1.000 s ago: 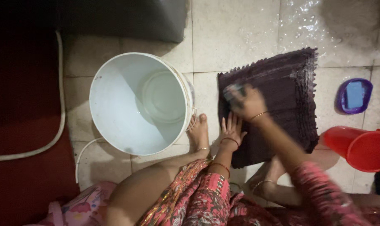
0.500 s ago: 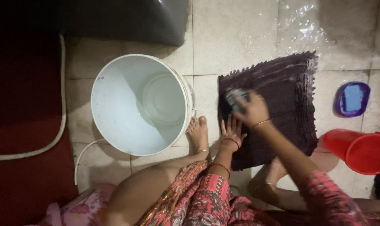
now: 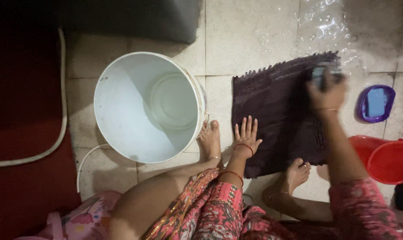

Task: The person cleans a mat by hand, applying soap from a blue dish and scrubbing the surface with a handheld brush before rinsing it with water from a red bucket.

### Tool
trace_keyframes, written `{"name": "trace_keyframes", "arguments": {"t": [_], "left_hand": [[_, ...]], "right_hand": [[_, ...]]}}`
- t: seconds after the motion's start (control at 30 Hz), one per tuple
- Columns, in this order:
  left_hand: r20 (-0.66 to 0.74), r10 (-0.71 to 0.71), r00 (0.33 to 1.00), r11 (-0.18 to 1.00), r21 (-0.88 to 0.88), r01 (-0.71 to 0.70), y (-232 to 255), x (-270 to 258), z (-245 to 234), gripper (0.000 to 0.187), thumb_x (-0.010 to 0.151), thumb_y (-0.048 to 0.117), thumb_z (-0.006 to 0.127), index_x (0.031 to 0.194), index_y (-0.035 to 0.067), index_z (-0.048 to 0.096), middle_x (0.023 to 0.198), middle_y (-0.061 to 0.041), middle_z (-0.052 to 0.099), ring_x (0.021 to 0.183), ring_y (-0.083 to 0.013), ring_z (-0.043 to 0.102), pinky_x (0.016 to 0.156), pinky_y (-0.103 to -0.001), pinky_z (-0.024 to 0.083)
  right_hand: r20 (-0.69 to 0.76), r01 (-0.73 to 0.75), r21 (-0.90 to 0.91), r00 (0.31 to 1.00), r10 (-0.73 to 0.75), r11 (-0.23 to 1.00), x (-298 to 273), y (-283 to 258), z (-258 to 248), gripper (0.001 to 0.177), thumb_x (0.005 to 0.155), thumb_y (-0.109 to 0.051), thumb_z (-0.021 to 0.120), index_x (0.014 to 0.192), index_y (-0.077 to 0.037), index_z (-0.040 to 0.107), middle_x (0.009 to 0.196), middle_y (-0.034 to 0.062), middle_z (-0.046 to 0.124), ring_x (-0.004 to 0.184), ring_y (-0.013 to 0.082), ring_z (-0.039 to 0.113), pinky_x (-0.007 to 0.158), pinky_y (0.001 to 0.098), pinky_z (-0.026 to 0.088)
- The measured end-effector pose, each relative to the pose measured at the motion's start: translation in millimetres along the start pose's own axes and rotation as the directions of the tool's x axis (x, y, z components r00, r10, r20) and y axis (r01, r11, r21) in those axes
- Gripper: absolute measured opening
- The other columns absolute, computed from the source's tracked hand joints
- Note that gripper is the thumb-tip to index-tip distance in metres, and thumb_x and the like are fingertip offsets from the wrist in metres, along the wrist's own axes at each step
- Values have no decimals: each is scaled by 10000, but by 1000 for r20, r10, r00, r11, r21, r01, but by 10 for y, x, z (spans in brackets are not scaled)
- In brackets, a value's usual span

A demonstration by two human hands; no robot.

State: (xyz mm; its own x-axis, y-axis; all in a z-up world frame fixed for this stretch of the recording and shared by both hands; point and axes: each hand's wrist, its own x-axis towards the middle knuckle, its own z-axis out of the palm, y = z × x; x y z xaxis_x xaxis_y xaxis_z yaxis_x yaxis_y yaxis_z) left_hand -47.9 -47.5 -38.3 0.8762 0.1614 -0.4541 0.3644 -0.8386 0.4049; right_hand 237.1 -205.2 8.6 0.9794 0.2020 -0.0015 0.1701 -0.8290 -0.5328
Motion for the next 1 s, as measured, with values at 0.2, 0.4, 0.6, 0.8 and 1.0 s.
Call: {"name": "trace_keyframes", "arguments": {"t": [0.2, 0.4, 0.6, 0.8, 1.0], "left_hand": [[414, -69, 908, 997, 55, 51, 36, 106, -122, 741, 1084, 489, 443, 1646, 134, 117, 1718, -131, 33, 1588, -396, -59, 1252, -642, -66], [-30, 36, 999, 999, 7, -36, -26, -51, -31, 881, 1006, 503, 503, 1667, 94, 87, 1749, -131, 10, 1611, -327, -21, 1272, -579, -28], [37, 6, 999, 1000, 9, -7, -12, 29, 17, 925, 991, 503, 534, 1652, 133, 4, 1729, -106, -91, 1592, -295, -88, 1250, -576, -49], [77, -21, 997, 999, 25, 19, 21, 45, -13, 931, 990, 502, 545, 1654, 136, 5, 1733, -106, -91, 1596, -299, -96, 1249, -581, -55], [98, -48, 994, 998, 35, 45, 66, 99, -102, 972, 958, 505, 580, 1644, 139, -4, 1720, -105, -109, 1583, -295, -120, 1232, -581, -90]], "right_hand": [[317, 743, -46, 645, -695, 668, -1157, -1604, 631, 771, 688, -450, 801, 1415, -292, 602, 1287, 269, 578, 1031, 397, 621, 859, 493, 542], [420, 641, -225, 743, -521, 734, -343, -753, 549, 784, 796, -384, 806, 1532, -249, 572, 1312, 295, 570, 941, 384, 596, 757, 509, 519], [182, 132, -505, 982, -44, 853, 603, 740, -268, 829, 876, -506, 826, 1576, -198, 507, 1377, 360, 459, 1114, 581, 503, 883, 604, 469], [-65, -118, -368, 993, 101, 922, 73, 827, -69, 912, 895, -490, 762, 1698, -240, 410, 1444, 364, 423, 1221, 551, 489, 1052, 587, 431], [-319, -351, -360, 917, 240, 864, -1138, 889, -170, 917, 999, -545, 682, 1739, -196, 267, 1581, 361, 362, 1376, 537, 432, 1172, 616, 365]]}}
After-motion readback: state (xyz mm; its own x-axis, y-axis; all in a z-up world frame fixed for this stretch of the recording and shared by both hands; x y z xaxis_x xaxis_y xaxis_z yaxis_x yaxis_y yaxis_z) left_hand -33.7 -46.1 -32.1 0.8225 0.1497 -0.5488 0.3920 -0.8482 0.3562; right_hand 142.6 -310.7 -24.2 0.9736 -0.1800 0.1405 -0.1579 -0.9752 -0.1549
